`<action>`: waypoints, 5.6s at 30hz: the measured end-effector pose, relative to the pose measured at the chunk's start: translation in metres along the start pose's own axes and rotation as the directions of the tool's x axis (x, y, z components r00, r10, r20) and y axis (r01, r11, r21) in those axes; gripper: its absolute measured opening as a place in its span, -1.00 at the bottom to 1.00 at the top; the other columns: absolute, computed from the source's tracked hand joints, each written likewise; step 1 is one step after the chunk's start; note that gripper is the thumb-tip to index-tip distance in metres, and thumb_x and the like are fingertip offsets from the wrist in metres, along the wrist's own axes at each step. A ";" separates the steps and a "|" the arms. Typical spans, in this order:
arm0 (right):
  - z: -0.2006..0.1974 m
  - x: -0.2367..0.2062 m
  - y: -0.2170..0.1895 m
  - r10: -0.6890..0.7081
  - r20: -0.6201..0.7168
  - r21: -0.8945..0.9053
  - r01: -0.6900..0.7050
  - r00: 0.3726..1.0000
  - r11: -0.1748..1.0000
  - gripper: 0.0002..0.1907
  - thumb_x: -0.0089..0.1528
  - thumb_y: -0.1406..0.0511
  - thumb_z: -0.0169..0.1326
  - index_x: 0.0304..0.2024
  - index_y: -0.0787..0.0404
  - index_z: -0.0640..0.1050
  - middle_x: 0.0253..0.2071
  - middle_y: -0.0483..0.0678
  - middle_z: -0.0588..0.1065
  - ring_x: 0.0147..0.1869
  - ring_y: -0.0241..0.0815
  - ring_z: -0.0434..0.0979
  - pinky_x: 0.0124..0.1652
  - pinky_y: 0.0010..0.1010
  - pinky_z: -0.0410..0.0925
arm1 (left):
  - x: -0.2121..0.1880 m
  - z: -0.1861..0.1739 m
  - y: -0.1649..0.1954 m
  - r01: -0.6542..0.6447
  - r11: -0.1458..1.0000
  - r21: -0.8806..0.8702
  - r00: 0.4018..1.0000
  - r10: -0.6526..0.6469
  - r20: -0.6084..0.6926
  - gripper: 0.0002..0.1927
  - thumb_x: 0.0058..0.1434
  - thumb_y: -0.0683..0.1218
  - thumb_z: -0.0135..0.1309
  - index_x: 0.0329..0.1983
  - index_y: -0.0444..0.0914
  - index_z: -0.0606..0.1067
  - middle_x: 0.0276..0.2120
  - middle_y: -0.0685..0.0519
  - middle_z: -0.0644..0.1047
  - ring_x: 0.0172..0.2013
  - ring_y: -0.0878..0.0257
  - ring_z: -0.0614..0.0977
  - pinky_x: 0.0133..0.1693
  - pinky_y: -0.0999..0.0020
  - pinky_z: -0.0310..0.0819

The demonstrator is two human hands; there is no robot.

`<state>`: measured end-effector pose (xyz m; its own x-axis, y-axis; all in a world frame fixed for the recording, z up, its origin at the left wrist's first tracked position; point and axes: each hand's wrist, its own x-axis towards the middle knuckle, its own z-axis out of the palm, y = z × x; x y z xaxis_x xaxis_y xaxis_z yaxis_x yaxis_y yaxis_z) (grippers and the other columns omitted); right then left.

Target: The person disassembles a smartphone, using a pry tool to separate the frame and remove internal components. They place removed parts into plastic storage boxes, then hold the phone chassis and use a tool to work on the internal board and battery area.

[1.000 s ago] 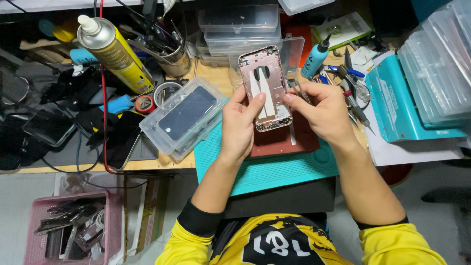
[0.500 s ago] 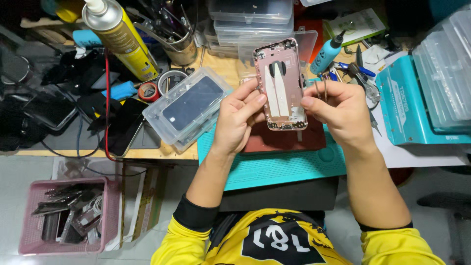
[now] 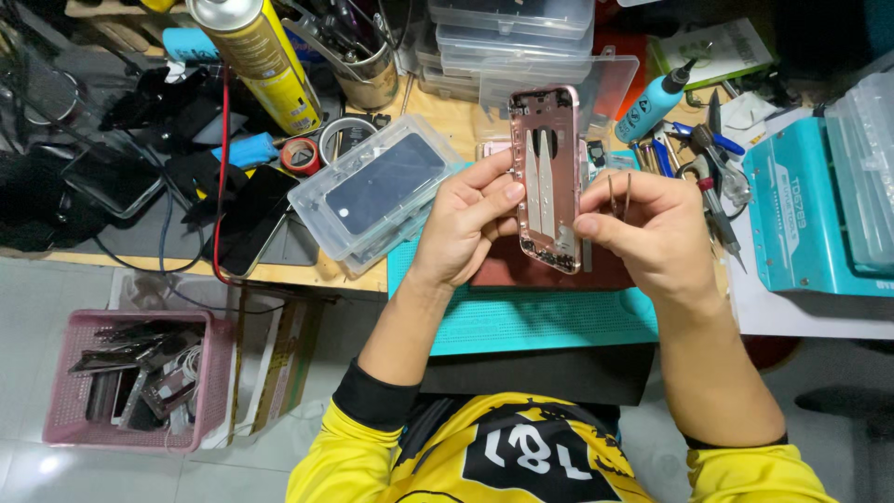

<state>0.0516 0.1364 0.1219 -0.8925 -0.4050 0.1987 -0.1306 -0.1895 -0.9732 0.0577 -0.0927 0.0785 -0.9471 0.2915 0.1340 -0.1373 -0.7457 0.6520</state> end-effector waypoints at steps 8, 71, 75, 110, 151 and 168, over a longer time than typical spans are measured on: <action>-0.001 -0.002 0.002 0.085 -0.248 -0.061 -0.103 0.965 0.993 -0.87 0.27 0.48 0.20 -0.12 0.38 0.62 -0.38 -0.15 0.51 -0.43 -0.48 0.35 -0.42 -0.63 0.16 | 0.000 -0.002 0.001 -0.064 0.998 0.026 0.998 0.065 -0.009 -0.56 0.51 -0.28 0.02 0.41 -0.48 0.33 0.04 -0.14 0.58 0.00 0.22 0.63 -0.04 0.33 0.58; -0.101 0.100 0.044 -0.164 -0.009 -0.916 0.057 0.986 0.398 -0.80 0.37 0.27 0.21 -0.16 0.32 0.61 -0.39 0.17 0.48 -0.33 0.14 0.47 -0.28 -0.14 0.31 | -0.011 -0.024 0.015 -0.137 0.569 0.811 0.923 0.370 -0.103 -0.71 0.42 -0.18 0.10 0.15 -0.40 0.51 -0.04 -0.13 0.64 -0.06 0.16 0.70 0.01 0.30 0.62; -0.103 0.086 0.039 -0.364 0.098 -0.927 0.218 0.926 0.307 -0.88 0.39 0.36 0.20 -0.18 0.34 0.60 -0.26 0.14 0.53 -0.19 0.15 0.55 -0.21 -0.13 0.35 | 0.023 -0.021 0.022 -0.196 0.016 0.981 0.920 0.350 0.178 -0.63 0.29 -0.21 0.23 0.16 -0.31 0.51 0.01 -0.12 0.60 0.03 -0.06 0.65 0.10 0.18 0.53; -0.084 0.071 0.071 -0.052 -0.093 -0.845 -0.051 0.994 0.532 -0.75 0.22 0.28 0.24 -0.08 0.23 0.67 -0.32 0.15 0.61 -0.33 0.05 0.62 -0.25 -0.22 0.43 | 0.105 -0.031 0.004 -0.180 -0.358 0.916 0.980 -0.142 0.137 -0.53 -0.16 -0.06 0.45 -0.17 -0.29 0.61 -0.20 -0.15 0.57 -0.07 -0.15 0.57 -0.05 0.00 0.46; -0.132 0.002 0.047 0.033 -0.320 -0.878 -0.309 0.947 0.366 -0.74 0.13 0.18 0.28 -0.26 0.24 0.68 -0.47 0.19 0.52 -0.41 0.11 0.51 -0.32 -0.13 0.35 | 0.133 -0.009 -0.005 -0.365 -0.513 0.777 0.762 0.314 0.566 -0.43 0.12 -0.14 0.36 0.21 -0.29 0.49 0.25 -0.06 0.44 0.18 -0.05 0.42 0.09 0.05 0.34; -0.091 -0.006 0.054 0.011 -0.417 -0.855 -0.397 0.909 0.335 -0.67 0.10 0.18 0.33 -0.16 0.23 0.68 -0.44 0.04 0.57 -0.33 0.07 0.58 -0.28 -0.13 0.40 | 0.116 0.007 -0.006 -0.326 -0.538 0.778 0.802 0.279 0.529 -0.59 0.10 -0.14 0.33 0.05 -0.20 0.57 -0.02 0.03 0.55 0.00 0.06 0.52 0.06 0.09 0.26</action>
<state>0.0102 0.2096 0.0572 -0.9926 0.0032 0.1211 -0.0587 0.8619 -0.5037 -0.0488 -0.0500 0.0957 -0.6444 0.3425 0.6836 0.6079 0.7718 0.1863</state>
